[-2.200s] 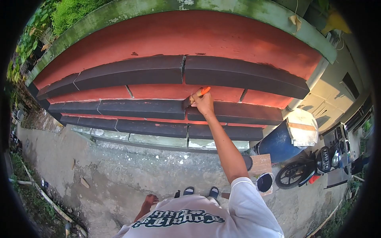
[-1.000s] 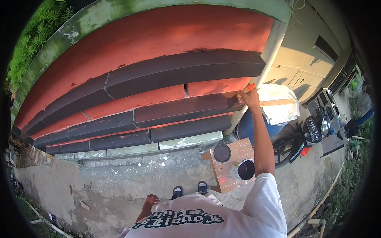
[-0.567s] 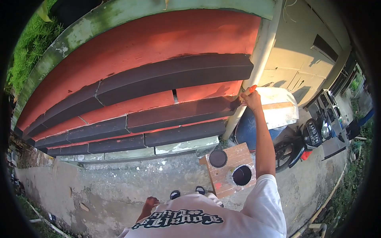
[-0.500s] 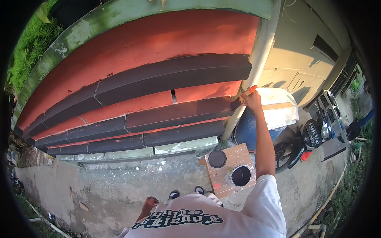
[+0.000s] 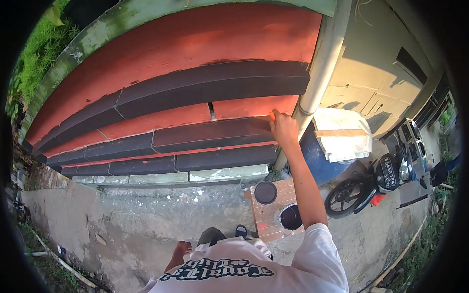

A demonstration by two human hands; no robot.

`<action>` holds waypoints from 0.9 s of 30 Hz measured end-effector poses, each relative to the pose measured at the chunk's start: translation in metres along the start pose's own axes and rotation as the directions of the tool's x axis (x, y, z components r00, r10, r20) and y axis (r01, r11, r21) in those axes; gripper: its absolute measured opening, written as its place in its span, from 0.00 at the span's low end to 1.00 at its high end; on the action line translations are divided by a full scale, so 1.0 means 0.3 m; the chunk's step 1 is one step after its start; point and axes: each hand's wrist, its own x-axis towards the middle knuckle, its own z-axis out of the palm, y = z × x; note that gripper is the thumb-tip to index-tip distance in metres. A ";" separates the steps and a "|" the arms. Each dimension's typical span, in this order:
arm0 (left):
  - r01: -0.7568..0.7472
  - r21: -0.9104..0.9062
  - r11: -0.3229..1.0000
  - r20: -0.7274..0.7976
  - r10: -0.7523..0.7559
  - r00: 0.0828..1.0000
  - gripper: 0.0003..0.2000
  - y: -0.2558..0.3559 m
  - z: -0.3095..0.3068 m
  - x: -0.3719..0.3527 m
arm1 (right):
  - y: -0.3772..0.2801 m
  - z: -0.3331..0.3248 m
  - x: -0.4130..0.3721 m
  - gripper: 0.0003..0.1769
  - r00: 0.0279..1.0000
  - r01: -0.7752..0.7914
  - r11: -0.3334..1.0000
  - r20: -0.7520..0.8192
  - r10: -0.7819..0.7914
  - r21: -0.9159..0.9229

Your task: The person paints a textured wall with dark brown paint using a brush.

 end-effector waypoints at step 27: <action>0.075 -0.205 0.976 -0.053 -0.088 0.995 0.09 -0.407 -0.307 -0.046 | -1.297 0.427 -0.011 0.11 0.982 0.095 0.829 0.086 -0.170 0.552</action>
